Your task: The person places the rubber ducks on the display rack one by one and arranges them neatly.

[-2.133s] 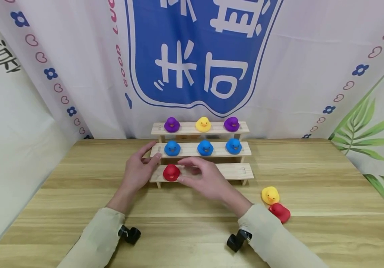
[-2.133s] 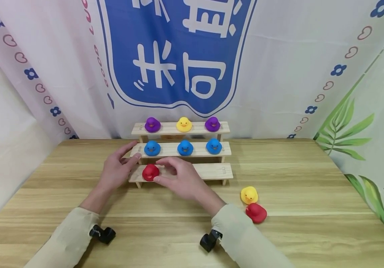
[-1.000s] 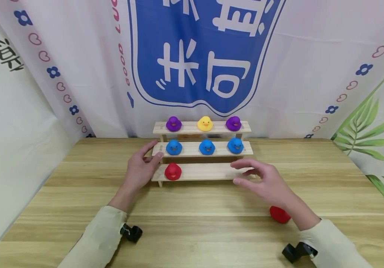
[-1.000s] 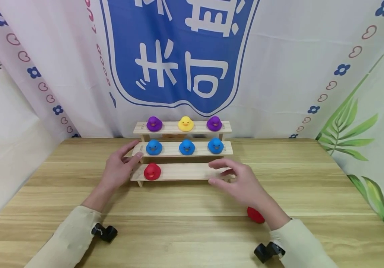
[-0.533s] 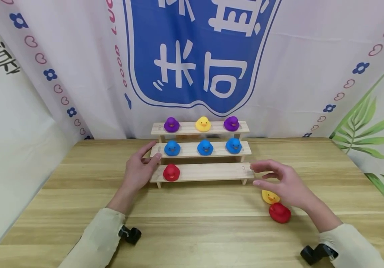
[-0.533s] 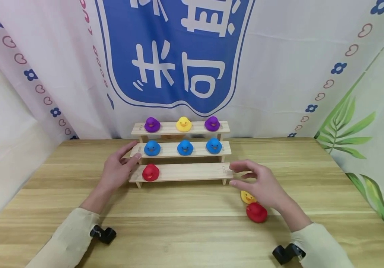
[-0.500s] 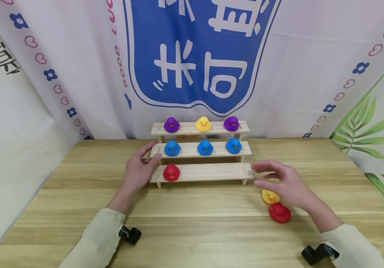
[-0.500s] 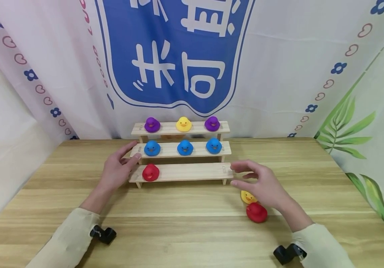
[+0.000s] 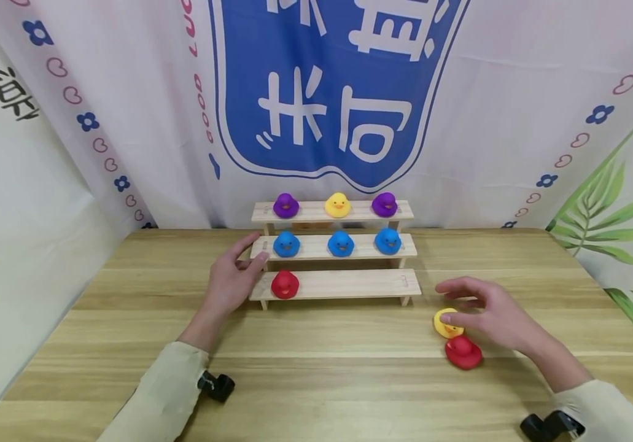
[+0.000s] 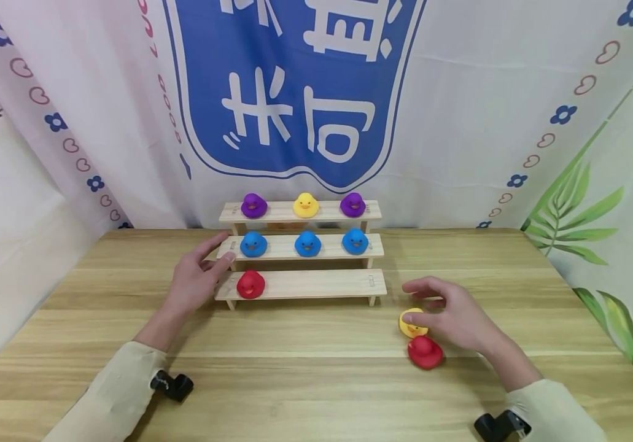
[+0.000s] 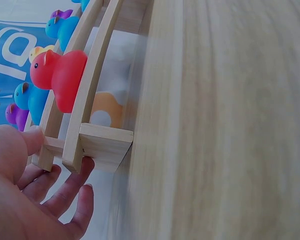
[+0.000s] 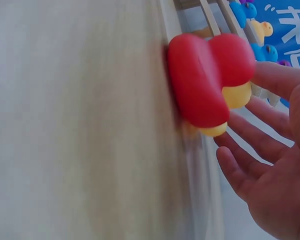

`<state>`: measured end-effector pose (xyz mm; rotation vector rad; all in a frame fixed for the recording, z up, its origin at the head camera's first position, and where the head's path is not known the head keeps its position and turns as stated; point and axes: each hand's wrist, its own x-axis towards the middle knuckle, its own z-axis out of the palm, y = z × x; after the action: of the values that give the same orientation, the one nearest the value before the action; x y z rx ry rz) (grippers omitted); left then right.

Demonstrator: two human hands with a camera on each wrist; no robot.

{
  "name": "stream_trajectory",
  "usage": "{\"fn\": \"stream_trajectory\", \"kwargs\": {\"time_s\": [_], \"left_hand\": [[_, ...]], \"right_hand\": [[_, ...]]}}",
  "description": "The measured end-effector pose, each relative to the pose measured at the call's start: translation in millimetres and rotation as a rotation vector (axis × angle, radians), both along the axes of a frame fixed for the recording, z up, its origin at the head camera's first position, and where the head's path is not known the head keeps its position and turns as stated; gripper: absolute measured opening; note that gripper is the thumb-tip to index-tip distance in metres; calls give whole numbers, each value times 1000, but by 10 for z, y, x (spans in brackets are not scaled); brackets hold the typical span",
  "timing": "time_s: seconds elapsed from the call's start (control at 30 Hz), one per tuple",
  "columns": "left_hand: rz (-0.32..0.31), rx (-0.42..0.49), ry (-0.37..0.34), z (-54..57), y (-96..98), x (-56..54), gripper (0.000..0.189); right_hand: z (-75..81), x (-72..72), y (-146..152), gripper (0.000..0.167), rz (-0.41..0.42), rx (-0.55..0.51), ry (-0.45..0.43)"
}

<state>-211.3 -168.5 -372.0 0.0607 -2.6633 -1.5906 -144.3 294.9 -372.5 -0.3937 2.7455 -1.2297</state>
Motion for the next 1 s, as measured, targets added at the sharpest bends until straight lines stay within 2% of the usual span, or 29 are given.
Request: {"fn": "stream_trajectory", "kwargs": {"time_s": [0.27, 0.5, 0.83, 1.0], "left_hand": [[0, 1, -11, -8, 0, 7, 59], [3, 3, -13, -25, -8, 2, 59], [-1, -10, 6, -19, 0, -13, 58], [-3, -2, 10, -16, -2, -9, 58]], "right_hand": [[-42, 30, 66, 50, 13, 10, -15], [-55, 19, 78, 48, -19, 29, -30], [-47, 11, 83, 51, -43, -37, -124], [-41, 6, 81, 47, -55, -35, -132]]}}
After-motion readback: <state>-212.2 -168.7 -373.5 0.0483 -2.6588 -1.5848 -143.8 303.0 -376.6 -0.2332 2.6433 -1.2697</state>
